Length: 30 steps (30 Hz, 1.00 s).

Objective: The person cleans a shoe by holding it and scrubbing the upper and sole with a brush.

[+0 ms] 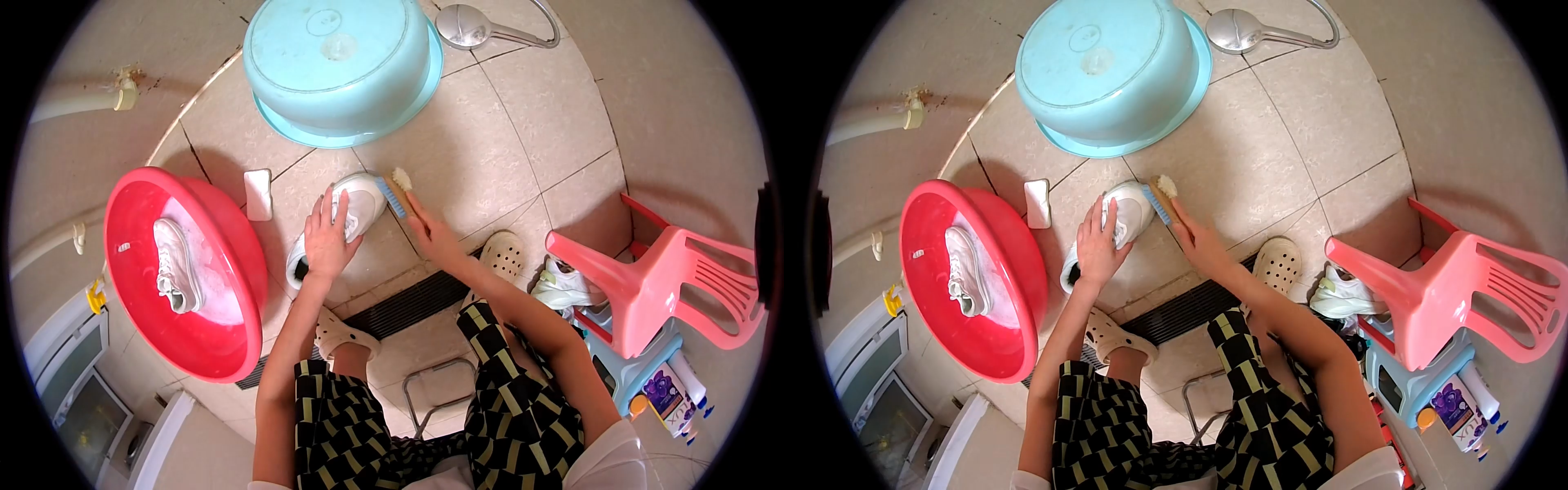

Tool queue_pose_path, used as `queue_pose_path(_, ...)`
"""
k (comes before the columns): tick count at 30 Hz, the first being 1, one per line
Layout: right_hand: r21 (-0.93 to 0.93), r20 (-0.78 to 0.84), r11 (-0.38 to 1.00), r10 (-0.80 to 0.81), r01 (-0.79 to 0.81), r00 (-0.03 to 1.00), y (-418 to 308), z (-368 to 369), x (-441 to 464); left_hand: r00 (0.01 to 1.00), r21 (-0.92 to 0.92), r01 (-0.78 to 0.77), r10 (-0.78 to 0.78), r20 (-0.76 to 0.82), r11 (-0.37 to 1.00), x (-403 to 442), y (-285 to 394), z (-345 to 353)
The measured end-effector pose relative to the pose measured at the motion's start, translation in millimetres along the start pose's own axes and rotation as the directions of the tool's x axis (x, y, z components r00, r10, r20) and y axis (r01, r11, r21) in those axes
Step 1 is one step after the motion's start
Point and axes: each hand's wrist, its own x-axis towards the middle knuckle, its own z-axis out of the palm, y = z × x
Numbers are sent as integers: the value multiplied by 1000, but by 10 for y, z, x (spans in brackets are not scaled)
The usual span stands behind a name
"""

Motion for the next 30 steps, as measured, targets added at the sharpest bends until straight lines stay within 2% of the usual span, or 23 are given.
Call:
queue_pose_path(1,-2,9,997,71,-71,997,9,5,-83,1000,-4,3,-3,-4,1000,-1,4,3)
queue_pose_path(5,74,59,997,30,-35,998,294,178,-389,999,-27,32,-33,-20,999,-6,25,17)
queue_pose_path(8,151,155,981,96,-120,983,237,234,-422,999,-26,35,-35,-19,999,-12,20,22)
queue_pose_path(10,292,-60,950,137,-113,989,207,272,-273,998,-40,27,-30,-56,999,-4,30,32)
queue_pose_path(14,311,-59,947,100,-76,993,39,306,-149,998,-12,24,-25,-53,1000,-18,30,3)
queue_pose_path(20,269,-61,959,104,-84,993,-131,268,123,999,-84,30,-34,-39,996,-7,2,0)
queue_pose_path(23,241,-98,970,15,9,995,-148,240,252,999,-89,27,-29,-24,996,-1,-6,-15)
queue_pose_path(29,52,44,998,-44,42,998,-209,-74,453,1000,-105,21,-23,-18,994,-18,-12,-29)
queue_pose_path(30,-4,140,999,-36,37,989,-249,-158,508,1000,-100,17,-18,-16,995,-16,-15,-30)
